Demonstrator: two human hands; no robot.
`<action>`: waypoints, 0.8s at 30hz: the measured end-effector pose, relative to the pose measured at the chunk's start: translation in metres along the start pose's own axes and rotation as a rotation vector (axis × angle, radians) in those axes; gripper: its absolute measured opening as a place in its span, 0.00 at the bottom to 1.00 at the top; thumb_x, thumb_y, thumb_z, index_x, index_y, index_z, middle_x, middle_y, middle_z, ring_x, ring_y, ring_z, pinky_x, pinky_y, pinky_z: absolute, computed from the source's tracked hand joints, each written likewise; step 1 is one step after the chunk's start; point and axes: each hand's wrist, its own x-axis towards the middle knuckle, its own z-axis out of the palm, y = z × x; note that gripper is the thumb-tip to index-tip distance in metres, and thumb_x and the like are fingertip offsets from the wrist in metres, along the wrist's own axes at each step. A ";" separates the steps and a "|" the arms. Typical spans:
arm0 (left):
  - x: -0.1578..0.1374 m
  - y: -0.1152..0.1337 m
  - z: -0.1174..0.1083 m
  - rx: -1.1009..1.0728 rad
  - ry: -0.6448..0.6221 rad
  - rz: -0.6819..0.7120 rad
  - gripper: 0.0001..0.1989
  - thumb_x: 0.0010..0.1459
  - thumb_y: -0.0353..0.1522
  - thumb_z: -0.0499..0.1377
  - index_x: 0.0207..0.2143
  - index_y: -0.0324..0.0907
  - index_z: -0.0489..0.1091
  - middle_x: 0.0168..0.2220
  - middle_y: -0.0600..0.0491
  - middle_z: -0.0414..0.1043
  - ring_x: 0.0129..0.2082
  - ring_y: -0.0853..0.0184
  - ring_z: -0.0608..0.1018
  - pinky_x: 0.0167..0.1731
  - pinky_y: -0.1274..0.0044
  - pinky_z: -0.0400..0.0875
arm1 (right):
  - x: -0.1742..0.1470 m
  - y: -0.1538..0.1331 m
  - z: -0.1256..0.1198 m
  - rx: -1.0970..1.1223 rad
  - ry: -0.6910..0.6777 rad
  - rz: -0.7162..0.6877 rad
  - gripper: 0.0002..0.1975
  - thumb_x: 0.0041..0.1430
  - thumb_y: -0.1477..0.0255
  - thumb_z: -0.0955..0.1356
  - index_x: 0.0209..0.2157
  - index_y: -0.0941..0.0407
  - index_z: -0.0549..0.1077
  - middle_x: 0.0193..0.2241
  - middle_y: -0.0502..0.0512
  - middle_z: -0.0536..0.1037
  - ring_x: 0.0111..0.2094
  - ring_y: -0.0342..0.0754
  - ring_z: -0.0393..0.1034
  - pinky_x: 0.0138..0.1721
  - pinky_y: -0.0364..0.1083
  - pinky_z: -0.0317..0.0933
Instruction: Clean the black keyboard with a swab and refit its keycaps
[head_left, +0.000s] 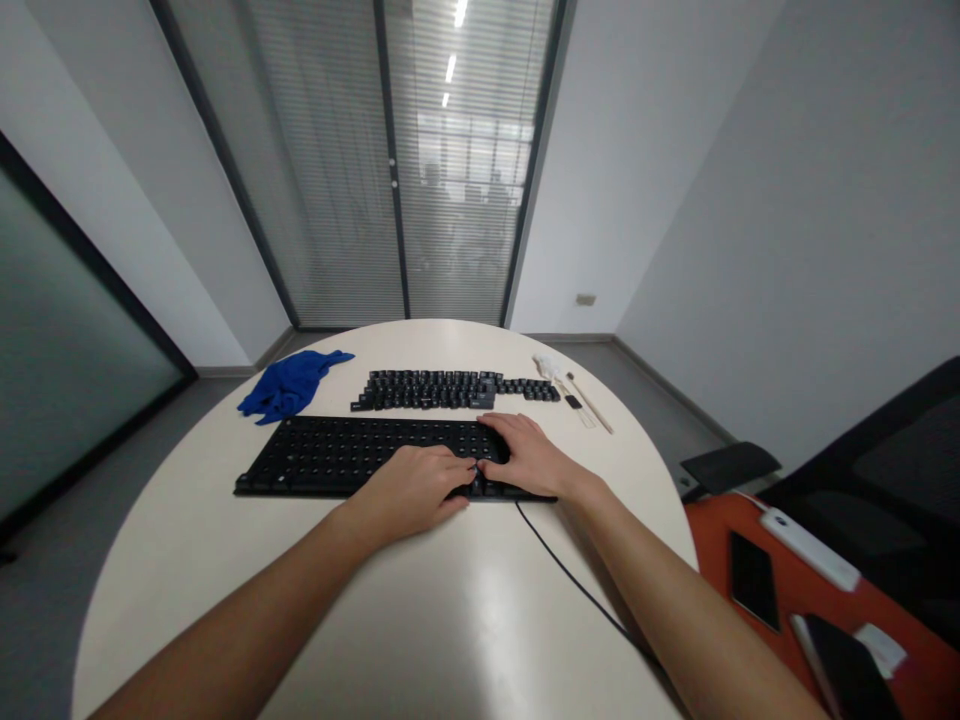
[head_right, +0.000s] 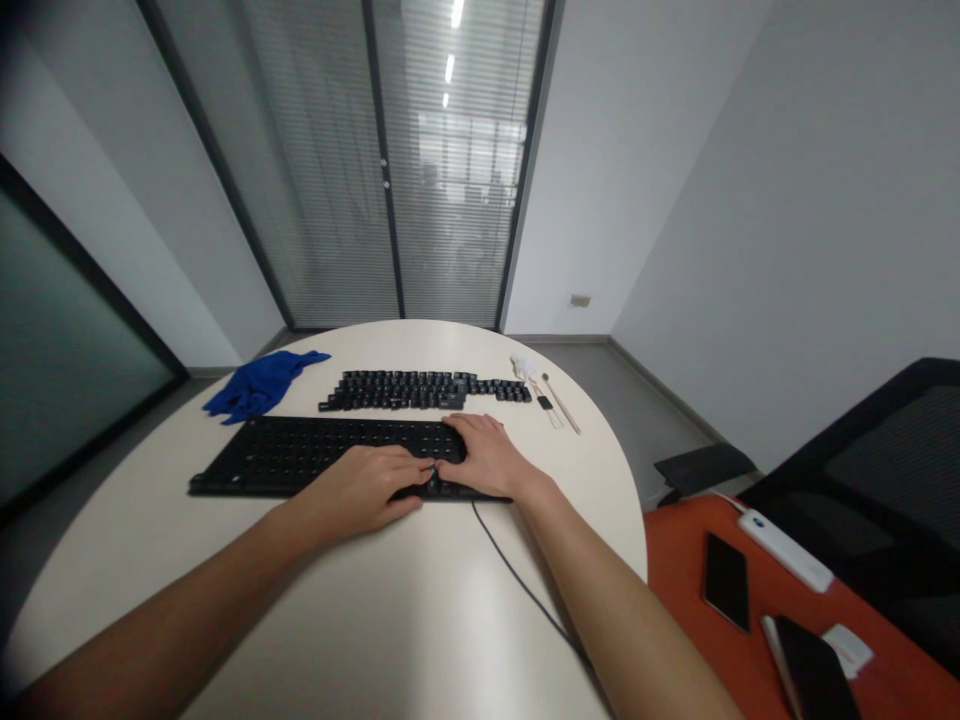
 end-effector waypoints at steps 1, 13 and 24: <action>0.000 0.001 0.000 -0.010 0.004 -0.006 0.12 0.63 0.33 0.62 0.48 0.45 0.76 0.47 0.49 0.80 0.47 0.58 0.79 0.45 0.70 0.75 | 0.000 0.000 0.000 0.000 0.000 0.002 0.35 0.55 0.59 0.72 0.62 0.56 0.67 0.62 0.65 0.70 0.63 0.62 0.62 0.66 0.65 0.49; -0.002 -0.001 -0.002 -0.070 0.006 -0.041 0.12 0.65 0.33 0.59 0.50 0.48 0.76 0.46 0.49 0.79 0.46 0.60 0.80 0.45 0.72 0.75 | 0.001 -0.007 -0.003 -0.005 -0.054 0.046 0.35 0.56 0.60 0.71 0.63 0.57 0.67 0.63 0.65 0.68 0.63 0.64 0.60 0.65 0.66 0.49; -0.001 -0.002 -0.003 0.001 -0.044 0.015 0.13 0.66 0.32 0.59 0.51 0.46 0.76 0.54 0.51 0.78 0.48 0.59 0.79 0.44 0.71 0.75 | -0.001 -0.007 0.000 -0.027 -0.044 0.021 0.34 0.56 0.62 0.71 0.63 0.56 0.65 0.63 0.64 0.68 0.63 0.64 0.60 0.66 0.67 0.44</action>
